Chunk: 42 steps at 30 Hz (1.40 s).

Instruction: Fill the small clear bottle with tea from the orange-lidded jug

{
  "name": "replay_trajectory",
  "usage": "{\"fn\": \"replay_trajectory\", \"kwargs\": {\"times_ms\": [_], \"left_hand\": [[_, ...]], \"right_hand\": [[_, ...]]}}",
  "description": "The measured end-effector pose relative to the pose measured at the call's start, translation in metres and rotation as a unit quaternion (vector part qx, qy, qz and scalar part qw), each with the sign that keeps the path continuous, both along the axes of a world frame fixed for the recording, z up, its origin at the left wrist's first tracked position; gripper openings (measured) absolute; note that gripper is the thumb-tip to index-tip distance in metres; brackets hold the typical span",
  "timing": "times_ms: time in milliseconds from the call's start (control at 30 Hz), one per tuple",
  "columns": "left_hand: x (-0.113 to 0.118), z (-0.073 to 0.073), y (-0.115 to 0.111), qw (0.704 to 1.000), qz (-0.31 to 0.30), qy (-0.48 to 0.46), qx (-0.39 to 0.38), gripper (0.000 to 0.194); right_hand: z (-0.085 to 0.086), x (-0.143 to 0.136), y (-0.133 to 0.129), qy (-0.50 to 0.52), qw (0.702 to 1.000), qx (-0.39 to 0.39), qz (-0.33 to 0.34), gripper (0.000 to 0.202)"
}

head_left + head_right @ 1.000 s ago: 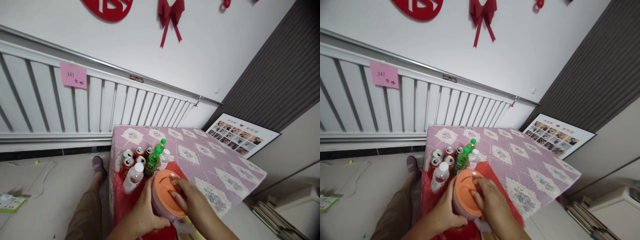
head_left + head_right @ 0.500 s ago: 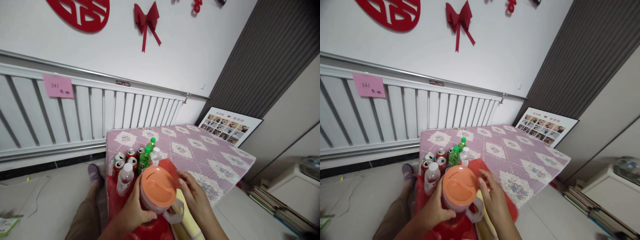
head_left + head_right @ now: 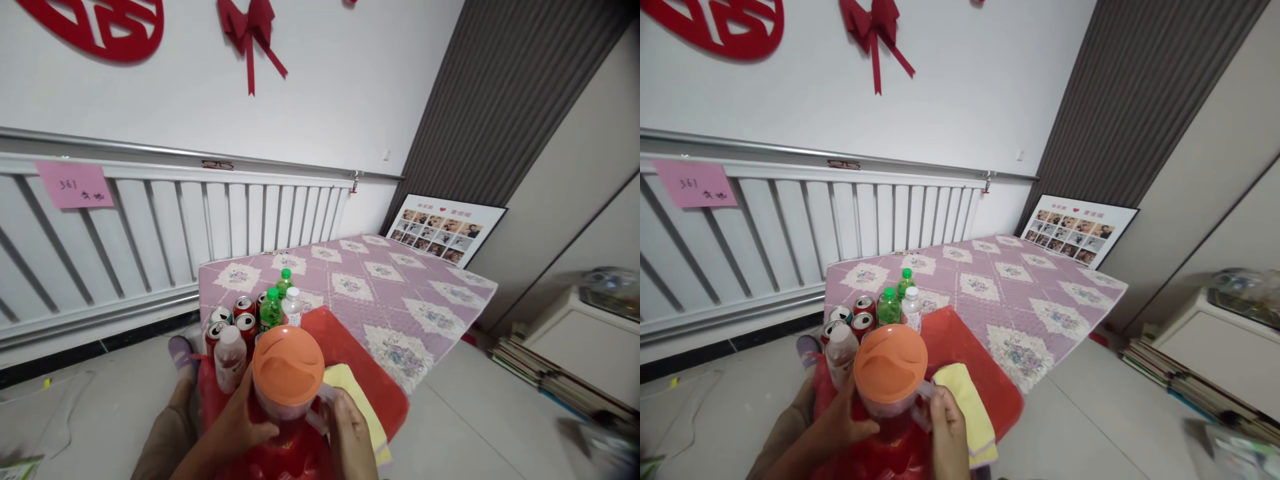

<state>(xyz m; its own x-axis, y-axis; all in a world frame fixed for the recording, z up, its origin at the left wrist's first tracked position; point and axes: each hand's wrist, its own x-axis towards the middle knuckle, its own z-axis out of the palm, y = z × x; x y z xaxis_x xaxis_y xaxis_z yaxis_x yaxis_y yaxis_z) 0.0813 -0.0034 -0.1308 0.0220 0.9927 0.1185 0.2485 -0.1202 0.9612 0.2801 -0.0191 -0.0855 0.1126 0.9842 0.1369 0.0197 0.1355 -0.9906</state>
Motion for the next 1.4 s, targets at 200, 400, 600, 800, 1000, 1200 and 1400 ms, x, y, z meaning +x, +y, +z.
{"fn": "replay_trajectory", "kwargs": {"times_ms": [200,400,600,800,1000,1200,1400], "left_hand": [[0.017,-0.012,-0.007,0.997,0.070,0.001,0.006,0.110],[0.039,-0.008,-0.013,0.993,0.117,-0.009,0.003,0.108],[0.048,-0.007,-0.012,0.991,0.133,-0.010,0.013,0.107],[0.049,-0.006,-0.011,0.990,0.141,-0.008,0.004,0.108],[0.050,-0.002,-0.012,0.992,0.126,-0.016,-0.005,0.110],[0.042,-0.003,-0.013,0.994,0.110,-0.025,0.014,0.103],[0.023,-0.002,-0.020,0.989,0.133,-0.016,0.066,0.076]], "right_hand": [[-0.005,-0.004,0.014,0.093,0.995,-0.028,-0.034,0.047],[-0.010,0.008,0.037,0.117,0.992,-0.003,-0.039,0.046],[-0.012,0.013,0.044,0.101,0.994,0.010,-0.036,0.043],[0.000,0.010,0.038,0.070,0.997,-0.004,-0.045,0.044],[-0.002,0.008,0.036,0.062,0.997,0.000,-0.051,0.045],[-0.005,0.016,0.029,0.044,0.998,-0.005,-0.046,0.047],[-0.019,0.032,0.006,0.110,0.986,-0.063,-0.111,0.056]]}}
